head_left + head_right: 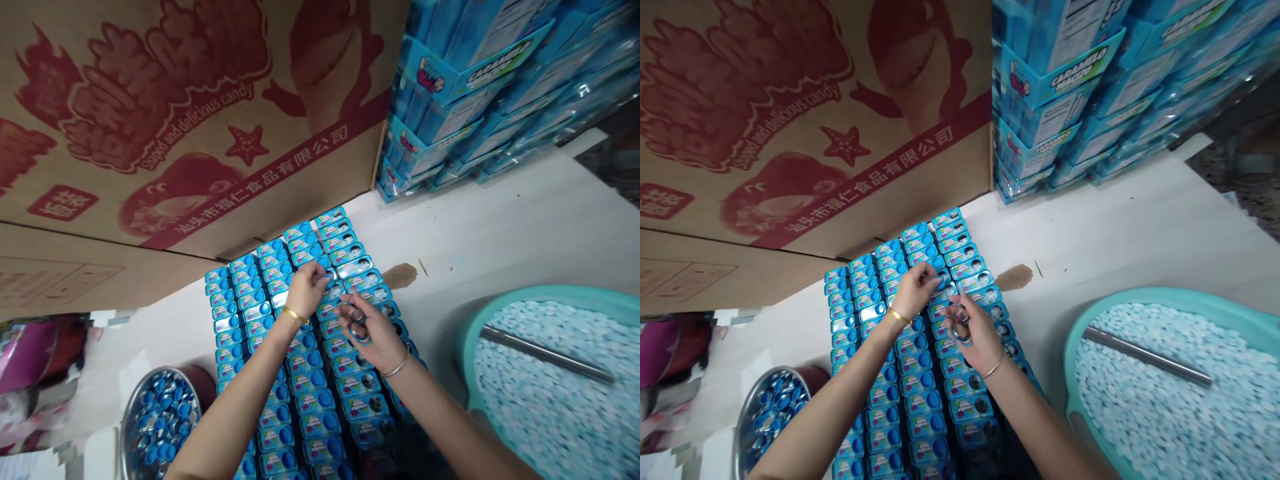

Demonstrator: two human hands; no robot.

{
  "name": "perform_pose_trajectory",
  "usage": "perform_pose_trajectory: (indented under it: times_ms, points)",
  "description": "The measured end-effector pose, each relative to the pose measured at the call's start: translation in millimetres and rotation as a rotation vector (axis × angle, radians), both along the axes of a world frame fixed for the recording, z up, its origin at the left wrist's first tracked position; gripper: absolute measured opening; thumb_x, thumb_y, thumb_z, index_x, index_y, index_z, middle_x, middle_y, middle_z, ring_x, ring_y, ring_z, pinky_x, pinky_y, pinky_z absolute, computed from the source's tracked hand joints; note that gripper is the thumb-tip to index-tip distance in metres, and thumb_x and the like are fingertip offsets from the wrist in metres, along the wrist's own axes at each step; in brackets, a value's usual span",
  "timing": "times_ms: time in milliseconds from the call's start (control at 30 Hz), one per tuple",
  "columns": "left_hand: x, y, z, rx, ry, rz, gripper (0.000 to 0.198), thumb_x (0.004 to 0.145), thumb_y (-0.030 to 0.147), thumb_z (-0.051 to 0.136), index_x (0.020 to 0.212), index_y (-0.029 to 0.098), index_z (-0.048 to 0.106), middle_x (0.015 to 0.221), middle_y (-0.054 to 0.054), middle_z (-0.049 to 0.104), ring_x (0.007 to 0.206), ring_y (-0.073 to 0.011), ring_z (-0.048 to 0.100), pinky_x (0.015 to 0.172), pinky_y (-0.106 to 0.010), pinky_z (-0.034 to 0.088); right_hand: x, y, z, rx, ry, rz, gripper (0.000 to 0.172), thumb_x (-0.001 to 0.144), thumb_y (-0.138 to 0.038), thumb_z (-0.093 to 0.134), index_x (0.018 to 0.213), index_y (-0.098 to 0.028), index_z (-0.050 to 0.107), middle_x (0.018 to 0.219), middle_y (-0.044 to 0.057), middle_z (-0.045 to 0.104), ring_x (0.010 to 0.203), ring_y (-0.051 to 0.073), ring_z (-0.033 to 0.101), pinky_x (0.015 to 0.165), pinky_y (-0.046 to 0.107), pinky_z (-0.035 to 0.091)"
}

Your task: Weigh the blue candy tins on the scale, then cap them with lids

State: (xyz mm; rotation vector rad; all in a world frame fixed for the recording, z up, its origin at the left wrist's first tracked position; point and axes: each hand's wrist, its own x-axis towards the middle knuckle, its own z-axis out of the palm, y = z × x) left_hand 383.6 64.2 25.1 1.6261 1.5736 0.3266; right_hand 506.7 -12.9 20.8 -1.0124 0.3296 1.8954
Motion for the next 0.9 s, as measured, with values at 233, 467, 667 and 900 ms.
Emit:
perform_pose_trajectory:
  times_ms: [233, 467, 667, 900]
  points:
    - [19, 40, 1.5, -0.111, 0.683, -0.237, 0.012, 0.077, 0.029, 0.061, 0.082, 0.018, 0.060, 0.088, -0.007, 0.065, 0.086, -0.0206, 0.061, 0.070, -0.028, 0.044, 6, -8, 0.6, -0.161, 0.024, -0.085, 0.015, 0.071, -0.026, 0.072, 0.068, -0.014, 0.065, 0.062, 0.004, 0.067, 0.059, 0.012, 0.063, 0.043, 0.016, 0.043]
    - [19, 52, 2.8, -0.235, 0.867, -0.287, 0.040, 0.076, 0.054, 0.059, 0.090, 0.017, 0.064, 0.101, -0.013, 0.066, 0.099, -0.0286, 0.061, 0.077, -0.034, 0.048, 5, -12, 3.9, -0.121, 0.022, -0.120, 0.011, 0.073, -0.023, 0.071, 0.070, -0.014, 0.066, 0.063, 0.004, 0.067, 0.059, 0.013, 0.064, 0.045, 0.016, 0.046]
    - [1, -8, 31.6, 0.181, 0.313, -0.460, 0.037, 0.088, 0.033, 0.048, 0.123, 0.019, 0.048, 0.109, -0.009, 0.060, 0.098, -0.0183, 0.059, 0.086, -0.031, 0.047, 11, -18, 7.6, -0.127, 0.002, -0.134, 0.011, 0.076, -0.020, 0.067, 0.067, -0.015, 0.062, 0.060, 0.003, 0.066, 0.049, 0.009, 0.057, 0.041, 0.015, 0.045]
    - [-21, -72, 52.5, 0.356, 0.158, -0.894, 0.034, 0.094, 0.023, 0.033, 0.122, 0.022, 0.051, 0.110, -0.010, 0.059, 0.097, -0.0188, 0.057, 0.081, -0.031, 0.048, -1, -30, 1.3, -0.098, 0.005, -0.132, 0.012, 0.071, -0.018, 0.072, 0.065, -0.016, 0.062, 0.057, -0.002, 0.063, 0.053, 0.008, 0.059, 0.051, 0.015, 0.050]
